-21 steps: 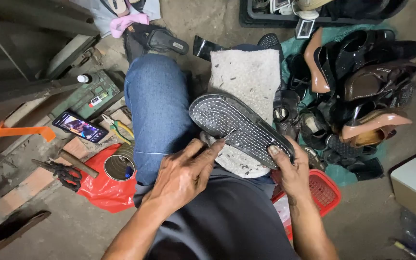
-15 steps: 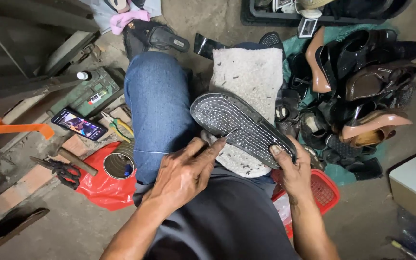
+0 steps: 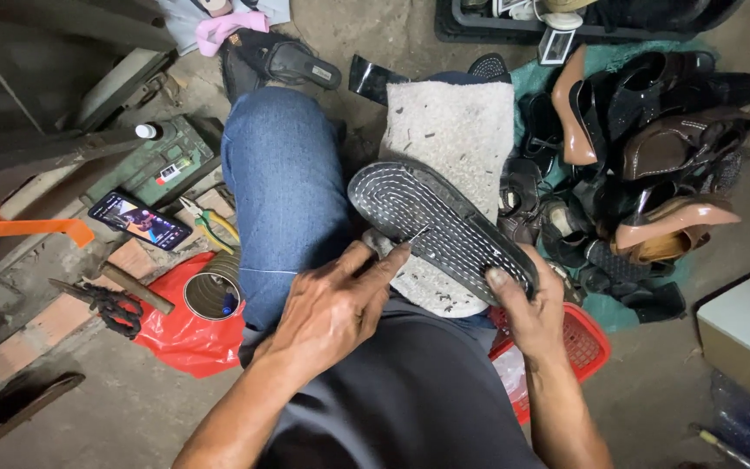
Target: Hand-stitching a rubber sole onto a shoe using a needle and thread in a repair shop environment.
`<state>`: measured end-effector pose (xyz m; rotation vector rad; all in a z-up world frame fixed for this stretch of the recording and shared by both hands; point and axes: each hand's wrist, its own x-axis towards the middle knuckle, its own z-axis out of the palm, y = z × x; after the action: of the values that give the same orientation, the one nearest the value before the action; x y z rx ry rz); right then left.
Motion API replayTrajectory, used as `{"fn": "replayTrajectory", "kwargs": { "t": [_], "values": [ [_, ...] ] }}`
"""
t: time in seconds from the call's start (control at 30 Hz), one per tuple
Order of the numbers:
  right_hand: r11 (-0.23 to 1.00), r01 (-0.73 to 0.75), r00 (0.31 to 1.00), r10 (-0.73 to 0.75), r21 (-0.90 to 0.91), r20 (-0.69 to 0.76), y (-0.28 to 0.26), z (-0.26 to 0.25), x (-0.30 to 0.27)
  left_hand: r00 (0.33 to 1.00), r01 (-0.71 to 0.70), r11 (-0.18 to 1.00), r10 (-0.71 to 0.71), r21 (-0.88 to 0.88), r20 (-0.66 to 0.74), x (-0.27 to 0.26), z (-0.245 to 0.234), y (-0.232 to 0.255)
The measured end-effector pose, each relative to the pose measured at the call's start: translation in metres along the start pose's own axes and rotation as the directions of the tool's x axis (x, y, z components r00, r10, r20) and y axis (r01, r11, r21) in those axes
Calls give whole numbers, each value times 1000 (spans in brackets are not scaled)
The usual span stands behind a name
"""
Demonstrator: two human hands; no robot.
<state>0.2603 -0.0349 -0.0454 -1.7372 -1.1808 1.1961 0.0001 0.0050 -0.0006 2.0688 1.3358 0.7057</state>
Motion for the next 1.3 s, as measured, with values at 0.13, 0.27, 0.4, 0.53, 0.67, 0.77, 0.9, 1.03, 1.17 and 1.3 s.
{"fn": "replayTrajectory", "kwargs": {
  "t": [0.13,0.27,0.4,0.53,0.67,0.77,0.9,1.03,1.17,1.3],
  "values": [
    [998,14,999,-17,59,45,-10,7,-10,995,36,999,-36,-4,92,2,-8,-8],
    [999,40,997,-42,27,71,-15,11,-24,974,61,997,-50,-44,222,7,-16,-17],
    [949,106,993,-89,-295,72,-29,13,-33,966,27,998,-10,-61,258,10,-25,-31],
    [928,242,968,-212,-285,132,-36,11,-29,981,-89,996,90,-10,171,10,-13,-44],
    [876,295,954,-250,-381,164,-34,2,-25,953,-39,999,44,-22,301,19,1,-44],
    [842,292,956,-250,-455,150,-37,1,-26,965,-46,998,54,-34,256,21,12,-42],
    [813,289,957,-248,-505,148,-34,-1,-22,960,-88,996,81,14,267,25,26,-42],
    [808,320,947,-264,-495,182,-42,2,-19,953,-108,994,95,30,289,25,40,-43],
    [794,359,933,-295,-491,205,-50,6,-19,962,14,996,11,-91,273,21,32,-43],
    [787,363,932,-292,-499,216,-53,7,-19,958,54,996,-30,-76,284,21,45,-40]
  ]
}}
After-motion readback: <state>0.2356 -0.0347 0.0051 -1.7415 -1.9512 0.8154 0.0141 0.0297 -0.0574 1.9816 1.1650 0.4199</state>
